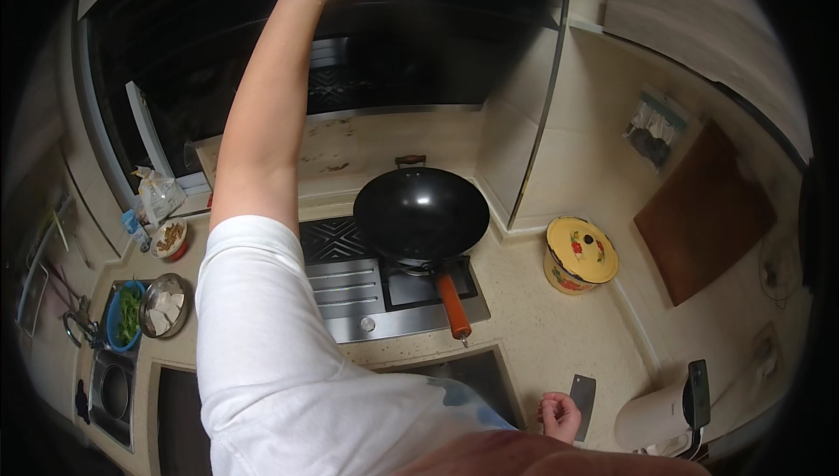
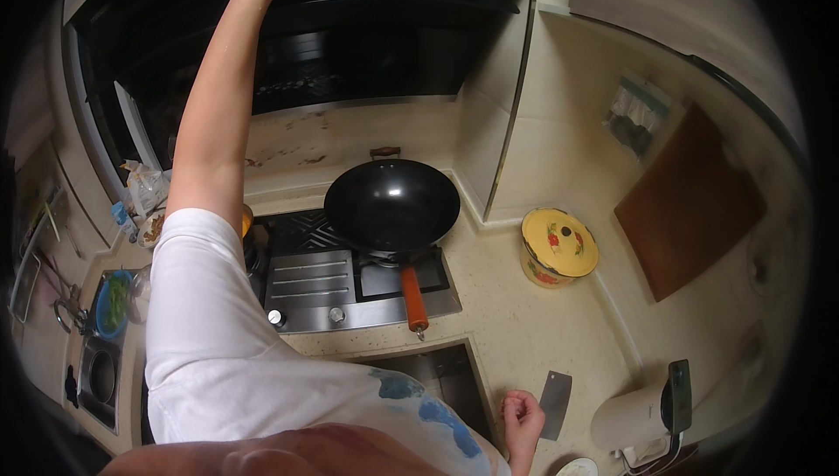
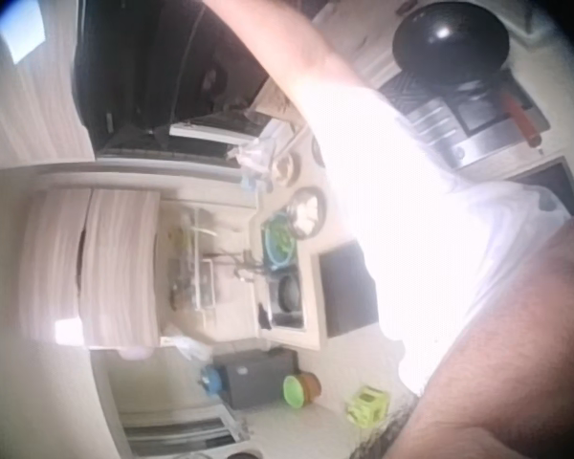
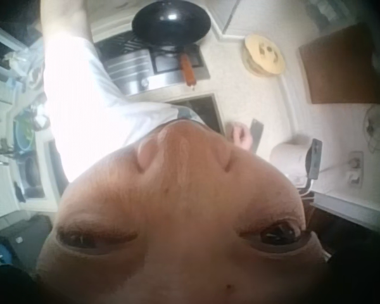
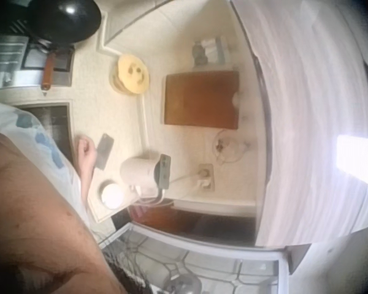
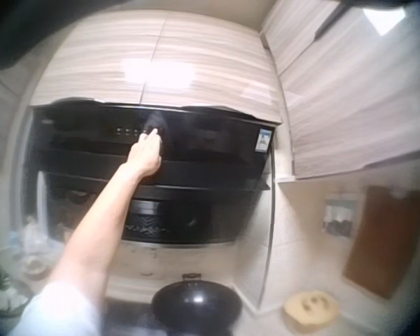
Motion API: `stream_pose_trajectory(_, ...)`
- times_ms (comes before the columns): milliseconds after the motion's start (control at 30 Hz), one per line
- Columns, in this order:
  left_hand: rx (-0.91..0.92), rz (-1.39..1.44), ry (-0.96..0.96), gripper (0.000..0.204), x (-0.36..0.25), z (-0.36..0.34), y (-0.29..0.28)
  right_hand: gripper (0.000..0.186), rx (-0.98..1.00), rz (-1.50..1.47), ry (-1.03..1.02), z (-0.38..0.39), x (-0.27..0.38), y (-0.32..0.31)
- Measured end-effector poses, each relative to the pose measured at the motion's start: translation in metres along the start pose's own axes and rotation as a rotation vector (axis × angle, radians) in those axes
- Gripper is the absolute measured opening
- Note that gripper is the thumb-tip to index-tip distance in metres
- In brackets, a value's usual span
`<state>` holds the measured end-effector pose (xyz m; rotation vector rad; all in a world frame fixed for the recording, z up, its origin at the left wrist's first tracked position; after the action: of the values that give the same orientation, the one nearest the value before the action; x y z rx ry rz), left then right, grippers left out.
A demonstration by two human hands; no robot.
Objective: The person cleans a wok with a cloth, places it on the stove, and turns on the burner. They then retrieve a bowl of tofu, rinse the tofu under running water, and place it into a pot of water in the sink. Finally, they cover the wok with a lid.
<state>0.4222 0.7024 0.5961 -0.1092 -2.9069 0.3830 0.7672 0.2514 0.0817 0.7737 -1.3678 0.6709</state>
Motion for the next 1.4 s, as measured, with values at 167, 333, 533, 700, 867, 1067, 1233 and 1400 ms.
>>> stream_pose_trajectory(167, -0.022, -0.008, 0.019, 0.033, -0.015, 0.000, -0.004, 0.008, -0.038, 0.075, 0.036, 0.012, 0.002, 0.002)
stream_pose_trajectory(333, -0.151, 0.397, 0.228, 0.033, -0.059, 0.030, -0.053, 0.010, -0.043, 0.081, -0.012, 0.019, 0.016, 0.007)
stream_pose_trajectory(533, 0.461, 0.718, 0.513, 0.039, -0.176, 0.131, -0.060, 0.012, 0.001, 0.053, -0.011, 0.029, 0.021, 0.012)
stream_pose_trajectory(700, 0.675, 0.792, 0.857, 0.035, -0.298, 0.189, -0.013, 0.013, -0.029, 0.055, 0.079, 0.036, 0.016, 0.010)
stream_pose_trajectory(867, 0.804, 0.752, 1.046, 0.030, -0.443, 0.238, 0.067, 0.015, -0.151, 0.091, 0.112, 0.052, 0.006, -0.002)
stream_pose_trajectory(1067, 0.927, 0.840, 0.876, 0.029, -0.558, 0.301, 0.126, 0.014, -0.380, 0.010, 0.238, 0.096, -0.024, -0.011)
stream_pose_trajectory(1233, 0.938, 0.903, 0.695, 0.028, -0.622, 0.338, 0.162, 0.011, -0.617, 0.000, 0.300, 0.136, -0.046, -0.024)
stream_pose_trajectory(1400, 0.925, 0.776, 0.738, 0.028, -0.644, 0.352, 0.188, 0.010, -0.719, -0.004, 0.340, 0.156, -0.049, -0.024)
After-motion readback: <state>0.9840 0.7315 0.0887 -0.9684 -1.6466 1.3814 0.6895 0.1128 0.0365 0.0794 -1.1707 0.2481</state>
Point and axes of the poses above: each hand's wrist, its own z-axis away from the middle knuckle, its own y-axis out of the palm, x = y × z, the point moved 4 cm from there along -z, towards the middle knuckle, and after that the axes turned 14 degrees about -z, right-handed, at the moved point
